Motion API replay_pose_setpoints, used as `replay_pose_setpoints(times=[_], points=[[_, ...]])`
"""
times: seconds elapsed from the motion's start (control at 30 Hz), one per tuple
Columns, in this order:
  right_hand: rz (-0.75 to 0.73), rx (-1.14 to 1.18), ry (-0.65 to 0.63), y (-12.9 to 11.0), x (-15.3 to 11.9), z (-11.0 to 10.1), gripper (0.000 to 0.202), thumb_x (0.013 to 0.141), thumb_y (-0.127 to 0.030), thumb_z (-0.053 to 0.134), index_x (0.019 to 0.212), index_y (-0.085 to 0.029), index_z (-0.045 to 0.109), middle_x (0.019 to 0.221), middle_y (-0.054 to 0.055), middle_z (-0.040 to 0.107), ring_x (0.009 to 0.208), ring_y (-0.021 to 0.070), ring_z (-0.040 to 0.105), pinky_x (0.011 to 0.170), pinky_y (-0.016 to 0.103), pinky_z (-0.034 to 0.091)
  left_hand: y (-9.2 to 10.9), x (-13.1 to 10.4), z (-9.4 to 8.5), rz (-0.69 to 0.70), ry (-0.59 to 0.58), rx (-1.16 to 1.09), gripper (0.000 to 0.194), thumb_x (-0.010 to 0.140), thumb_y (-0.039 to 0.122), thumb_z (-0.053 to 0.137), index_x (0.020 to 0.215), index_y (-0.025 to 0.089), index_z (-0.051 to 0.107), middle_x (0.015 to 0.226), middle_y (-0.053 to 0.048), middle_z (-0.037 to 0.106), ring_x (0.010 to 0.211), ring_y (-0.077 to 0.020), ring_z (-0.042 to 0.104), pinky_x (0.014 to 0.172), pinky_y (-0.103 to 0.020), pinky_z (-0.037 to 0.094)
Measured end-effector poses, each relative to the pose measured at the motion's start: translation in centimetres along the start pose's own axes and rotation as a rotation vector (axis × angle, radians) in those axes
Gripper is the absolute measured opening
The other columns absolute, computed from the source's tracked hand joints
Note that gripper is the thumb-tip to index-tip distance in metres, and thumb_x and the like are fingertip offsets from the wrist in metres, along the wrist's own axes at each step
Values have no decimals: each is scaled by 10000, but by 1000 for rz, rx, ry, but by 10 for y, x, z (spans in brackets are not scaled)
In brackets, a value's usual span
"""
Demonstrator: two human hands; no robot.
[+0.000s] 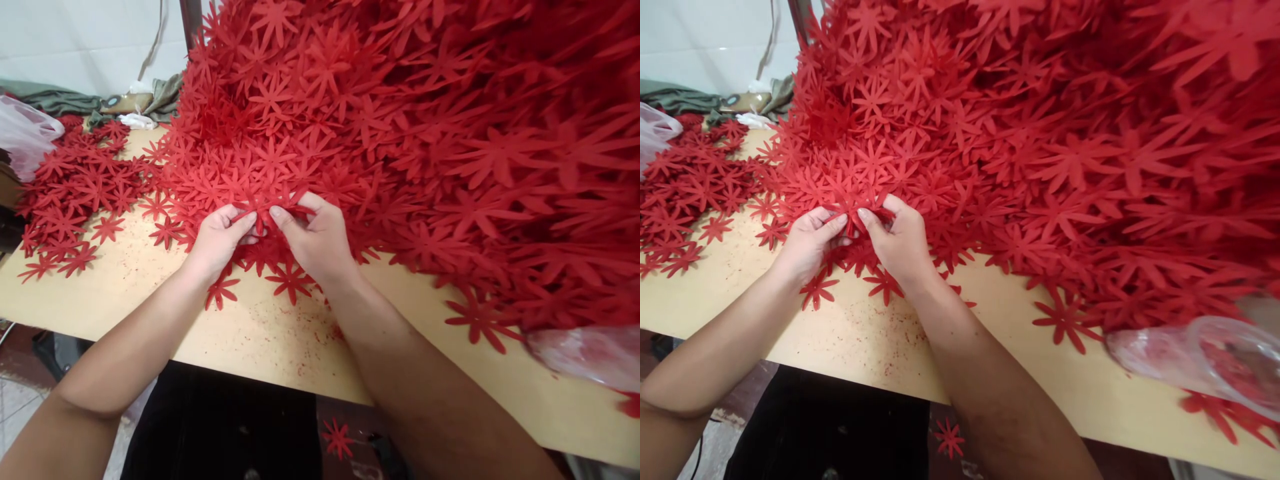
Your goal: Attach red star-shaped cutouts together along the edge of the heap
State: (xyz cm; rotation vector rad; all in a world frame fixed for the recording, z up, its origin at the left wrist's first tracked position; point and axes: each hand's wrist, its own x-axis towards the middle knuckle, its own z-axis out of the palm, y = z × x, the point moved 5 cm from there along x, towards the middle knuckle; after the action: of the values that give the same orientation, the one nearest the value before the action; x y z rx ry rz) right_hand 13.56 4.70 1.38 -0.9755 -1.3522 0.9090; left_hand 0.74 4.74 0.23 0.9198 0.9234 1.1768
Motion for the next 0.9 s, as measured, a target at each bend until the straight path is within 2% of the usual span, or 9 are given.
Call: replay_pose_setpoints(times=[0.23, 0.4, 0.5, 0.63, 0.73, 0.83, 0.9], points=[[-1, 100, -74, 0, 2, 2, 256, 788, -466, 626, 744, -216, 591, 710, -6, 653, 714, 142, 637, 725, 321, 567, 5, 1, -7, 34, 88, 82, 178, 695, 274, 729, 655, 159, 600, 577, 46, 630, 501, -41, 541, 494, -156, 425], [7, 37, 88, 11, 8, -14, 236, 760, -405, 675, 712, -214, 546, 654, -27, 579, 623, 109, 564, 653, 288, 525, 4, 0, -9, 48, 125, 63, 262, 663, 366, 760, 675, 167, 591, 563, 52, 612, 516, -55, 557, 531, -179, 453], [11, -21, 156, 9, 10, -19, 282, 773, -390, 664, 636, -202, 505, 601, -34, 529, 556, 82, 496, 584, 254, 470, 3, 1, -8, 54, 120, 41, 257, 632, 330, 785, 694, 168, 595, 560, 55, 616, 522, -60, 563, 552, -187, 463], [45, -73, 86, 1, 8, -14, 434, 814, -489, 589, 542, -199, 415, 498, -46, 413, 462, 59, 375, 463, 230, 350, 5, 0, -7, 72, 110, 47, 163, 644, 169, 746, 773, 179, 647, 592, 62, 626, 524, -51, 550, 570, -184, 460], [64, -120, 78, -2, 6, -12, 529, 805, -568, 556, 511, -206, 308, 478, -55, 296, 444, 49, 267, 422, 233, 255, 7, 0, -7, 91, 108, 74, 200, 681, 97, 667, 850, 204, 675, 664, 63, 643, 556, -46, 548, 600, -186, 460], [55, -157, 30, -1, 5, -9, 572, 761, -655, 546, 517, -210, 282, 496, -50, 267, 471, 58, 261, 433, 242, 241, 7, -1, -7, 101, 106, 77, 139, 697, 132, 668, 816, 204, 666, 691, 62, 639, 586, -45, 551, 621, -187, 459], [24, -143, -53, -1, 4, -2, 575, 733, -708, 530, 533, -209, 327, 510, -44, 300, 491, 70, 291, 459, 248, 291, 7, -1, -5, 109, 79, 83, 150, 677, 207, 725, 810, 196, 656, 731, 53, 655, 637, -53, 581, 666, -197, 476]])
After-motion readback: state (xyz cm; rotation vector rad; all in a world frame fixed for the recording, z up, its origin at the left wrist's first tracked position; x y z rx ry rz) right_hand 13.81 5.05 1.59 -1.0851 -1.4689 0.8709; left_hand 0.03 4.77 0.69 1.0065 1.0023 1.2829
